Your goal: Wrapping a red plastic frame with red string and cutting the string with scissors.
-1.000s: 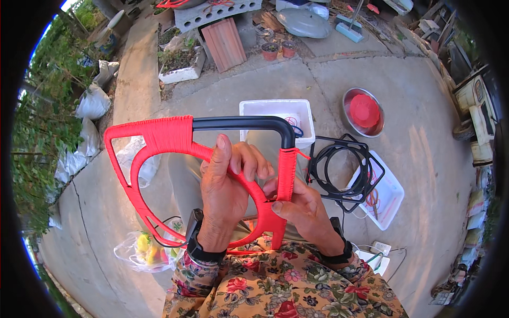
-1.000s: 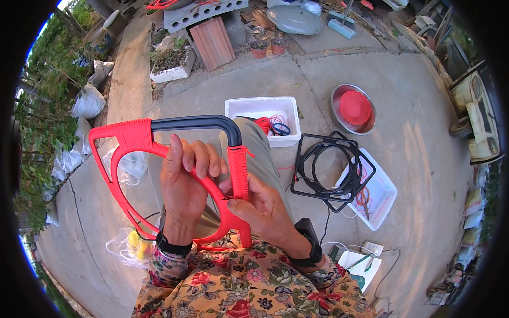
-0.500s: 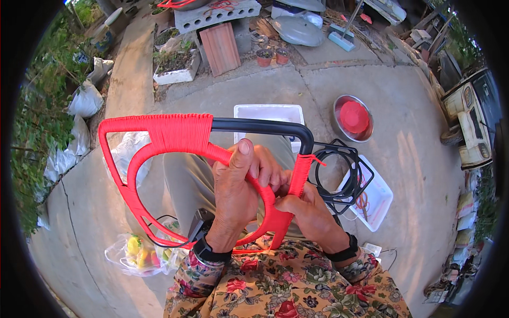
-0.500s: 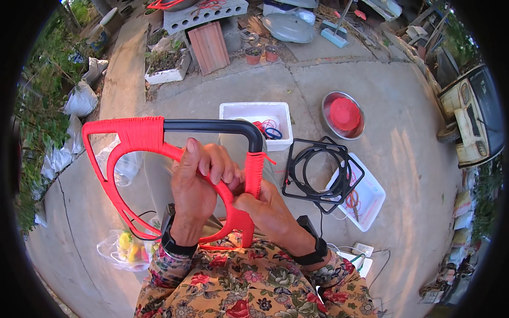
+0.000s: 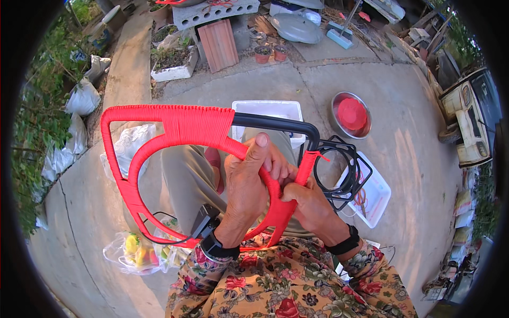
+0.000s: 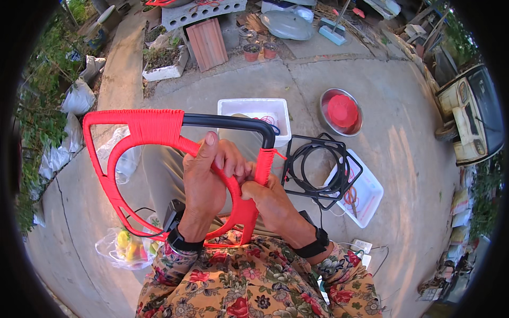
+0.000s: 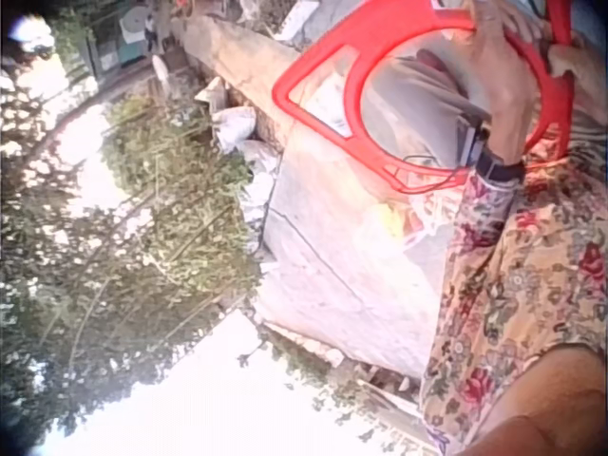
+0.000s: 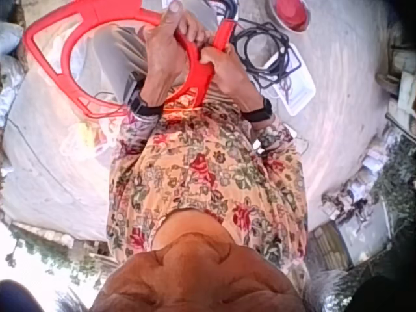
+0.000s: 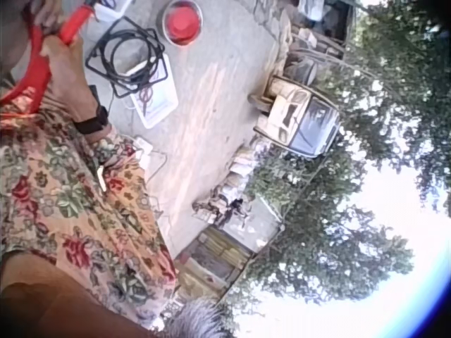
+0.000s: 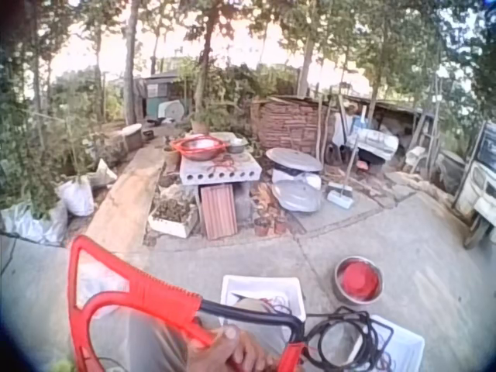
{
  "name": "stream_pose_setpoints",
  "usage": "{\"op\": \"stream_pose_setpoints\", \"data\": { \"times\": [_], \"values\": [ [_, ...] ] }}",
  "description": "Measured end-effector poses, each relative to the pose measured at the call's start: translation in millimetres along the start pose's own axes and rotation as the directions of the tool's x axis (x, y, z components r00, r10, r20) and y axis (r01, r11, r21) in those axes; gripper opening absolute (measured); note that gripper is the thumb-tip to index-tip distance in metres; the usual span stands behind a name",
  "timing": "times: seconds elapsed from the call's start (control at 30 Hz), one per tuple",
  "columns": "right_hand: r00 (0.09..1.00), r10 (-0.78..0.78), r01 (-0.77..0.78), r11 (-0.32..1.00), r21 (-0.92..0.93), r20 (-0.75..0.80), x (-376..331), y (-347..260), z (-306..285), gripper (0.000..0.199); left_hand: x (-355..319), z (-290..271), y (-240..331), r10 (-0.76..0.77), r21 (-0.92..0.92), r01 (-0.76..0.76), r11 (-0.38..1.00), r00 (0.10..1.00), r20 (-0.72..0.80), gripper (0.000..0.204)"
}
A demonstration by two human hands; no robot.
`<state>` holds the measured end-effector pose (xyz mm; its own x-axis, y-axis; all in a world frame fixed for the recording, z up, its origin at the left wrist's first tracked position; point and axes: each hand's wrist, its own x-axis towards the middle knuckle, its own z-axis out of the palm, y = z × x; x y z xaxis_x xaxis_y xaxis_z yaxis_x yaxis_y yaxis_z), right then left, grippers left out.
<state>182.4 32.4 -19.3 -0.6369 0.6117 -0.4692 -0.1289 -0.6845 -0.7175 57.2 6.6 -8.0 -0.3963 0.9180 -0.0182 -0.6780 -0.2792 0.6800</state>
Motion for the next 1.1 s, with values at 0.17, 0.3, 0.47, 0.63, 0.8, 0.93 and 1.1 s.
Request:
{"op": "stream_pose_setpoints", "data": {
  "times": [0.17,0.3,0.47,0.63,0.8,0.93,1.1],
  "values": [
    [0.999,0.000,0.001,1.000,-0.030,0.051,1,-4,-6,0.020,6,-2,2,-0.058,0.086,0.060,0.994,0.998,-0.022,0.049],
    [0.991,0.001,0.011,0.996,-0.091,0.137,-2,-12,-7,0.025,9,-4,8,-0.072,0.058,0.073,0.996,0.997,-0.009,0.050],
    [0.991,-0.017,0.031,0.994,-0.104,0.132,-2,-12,-7,0.026,10,-3,8,-0.067,0.063,0.067,0.996,0.998,-0.002,0.051],
    [0.994,-0.042,0.050,0.996,-0.077,0.104,0,-11,-2,0.020,10,-2,6,-0.063,0.065,0.062,0.996,0.998,0.009,0.051],
    [0.999,-0.020,0.023,0.994,-0.106,0.026,6,-4,-7,0.015,9,-2,-2,-0.071,0.064,0.072,0.995,0.997,-0.010,0.049],
    [0.999,-0.042,0.044,0.995,-0.085,0.023,6,1,-11,0.016,10,-4,-4,-0.103,0.076,0.104,0.992,0.994,-0.026,0.048],
    [0.988,-0.005,0.008,1.000,-0.017,0.156,-4,-10,-6,0.032,16,-11,8,-0.097,0.030,0.098,0.995,0.995,-0.010,0.047]
  ]
}}
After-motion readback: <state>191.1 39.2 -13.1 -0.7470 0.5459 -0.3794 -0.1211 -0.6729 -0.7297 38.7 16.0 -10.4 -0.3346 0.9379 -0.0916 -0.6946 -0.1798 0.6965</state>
